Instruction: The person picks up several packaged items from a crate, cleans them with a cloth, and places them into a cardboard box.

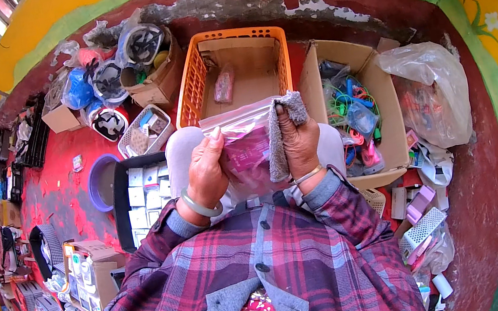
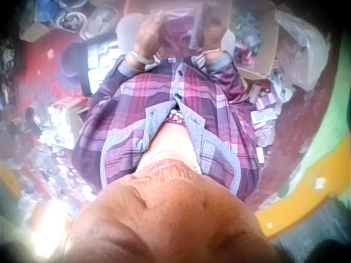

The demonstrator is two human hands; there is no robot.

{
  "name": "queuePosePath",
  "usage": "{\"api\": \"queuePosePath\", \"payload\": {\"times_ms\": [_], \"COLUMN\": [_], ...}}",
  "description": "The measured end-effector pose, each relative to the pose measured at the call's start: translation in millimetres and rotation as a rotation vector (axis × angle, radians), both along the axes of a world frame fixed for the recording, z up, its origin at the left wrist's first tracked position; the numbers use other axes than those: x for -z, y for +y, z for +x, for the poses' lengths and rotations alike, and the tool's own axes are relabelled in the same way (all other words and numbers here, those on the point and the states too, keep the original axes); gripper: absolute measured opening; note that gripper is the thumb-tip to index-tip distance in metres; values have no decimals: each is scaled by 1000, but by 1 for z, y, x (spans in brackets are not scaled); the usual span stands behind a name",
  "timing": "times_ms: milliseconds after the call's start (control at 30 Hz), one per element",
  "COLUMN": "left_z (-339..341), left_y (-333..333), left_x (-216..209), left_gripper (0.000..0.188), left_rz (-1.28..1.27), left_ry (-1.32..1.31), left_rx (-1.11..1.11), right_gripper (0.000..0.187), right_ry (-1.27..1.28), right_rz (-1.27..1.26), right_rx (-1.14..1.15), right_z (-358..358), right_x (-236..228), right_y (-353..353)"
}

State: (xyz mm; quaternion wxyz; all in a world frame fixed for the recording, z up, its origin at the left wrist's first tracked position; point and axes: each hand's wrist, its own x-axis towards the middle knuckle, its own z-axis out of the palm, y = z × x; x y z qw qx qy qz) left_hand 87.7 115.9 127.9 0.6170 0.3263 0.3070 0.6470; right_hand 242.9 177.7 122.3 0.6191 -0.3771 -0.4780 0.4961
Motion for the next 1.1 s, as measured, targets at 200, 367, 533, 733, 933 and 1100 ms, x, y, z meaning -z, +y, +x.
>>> {"api": "queuePosePath", "payload": {"times_ms": [200,367,533,733,933,1100], "left_z": [-1,-4,-42,-58,-23,-23], "left_y": [-1,-3,3,10,21,16], "left_x": [-4,-7,-32,-27,-20,-37], "left_gripper": [35,34,35,29,22,23], "left_rz": [6,66,-4,30,326,257], "left_ry": [4,201,-64,644,945,925], "left_rx": [17,-71,-318,28,162,335], "right_gripper": [32,35,46,56,63,44], "right_ry": [10,-41,18,362,-425,-745], "right_rz": [-36,-9,-227,61,269,327], "right_rx": [34,122,260,-357,-506,-257], "right_z": [8,15,65,83,7,-11], "right_x": [3,13,11,-16,-52,-41], "right_y": [4,12,43,51,19,-8]}}
